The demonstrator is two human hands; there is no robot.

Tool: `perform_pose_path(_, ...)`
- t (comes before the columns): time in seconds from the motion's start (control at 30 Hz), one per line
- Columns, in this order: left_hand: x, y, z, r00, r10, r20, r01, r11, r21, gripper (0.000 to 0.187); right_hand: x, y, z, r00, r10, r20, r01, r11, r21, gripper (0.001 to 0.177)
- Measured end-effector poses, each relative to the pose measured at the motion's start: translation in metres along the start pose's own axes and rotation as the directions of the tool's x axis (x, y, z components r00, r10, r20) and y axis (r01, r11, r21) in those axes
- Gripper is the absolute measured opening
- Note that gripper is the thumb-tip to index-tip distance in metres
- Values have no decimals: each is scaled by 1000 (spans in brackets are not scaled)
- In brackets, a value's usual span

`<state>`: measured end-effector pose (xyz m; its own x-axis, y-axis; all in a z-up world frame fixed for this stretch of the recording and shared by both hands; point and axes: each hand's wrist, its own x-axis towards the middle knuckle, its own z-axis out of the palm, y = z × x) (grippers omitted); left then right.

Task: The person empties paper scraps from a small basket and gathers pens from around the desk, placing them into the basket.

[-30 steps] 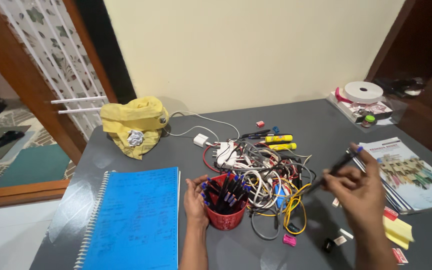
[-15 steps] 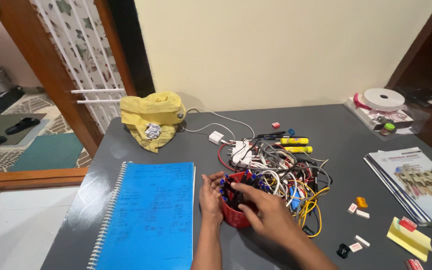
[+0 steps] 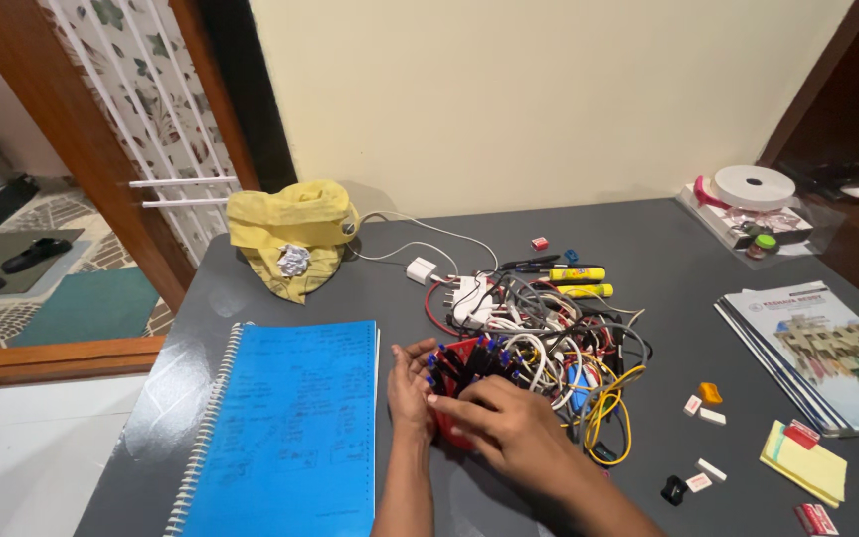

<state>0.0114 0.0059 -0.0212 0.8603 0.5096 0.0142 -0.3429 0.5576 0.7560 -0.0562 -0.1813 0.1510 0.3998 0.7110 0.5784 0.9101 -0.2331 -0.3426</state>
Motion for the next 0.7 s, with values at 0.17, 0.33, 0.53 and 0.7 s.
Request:
perform_pose_path(0.17, -2, 2, 2, 1000, -3, -4, 3, 1000, -28, 66, -1, 0, -2, 999, -18, -36, 19, 1000, 10, 49)
perform_pose_path(0.33, 0, -3, -2, 1000, -7, 14, 8, 999, -39, 66, -15, 28, -18, 922, 48, -385, -42, 999, 24, 37)
perform_pose_path(0.53, 1, -3, -4, 996, -48, 70, 53, 996, -76, 68, -61, 100, -88, 610, 311, -729, -412, 910, 44, 16)
perform_pose_path(0.7, 4, -4, -8, 993, -104, 49, 109, 990, -92, 66, -127, 160, -128, 386, 739, -552, -893, 449, -22, 18)
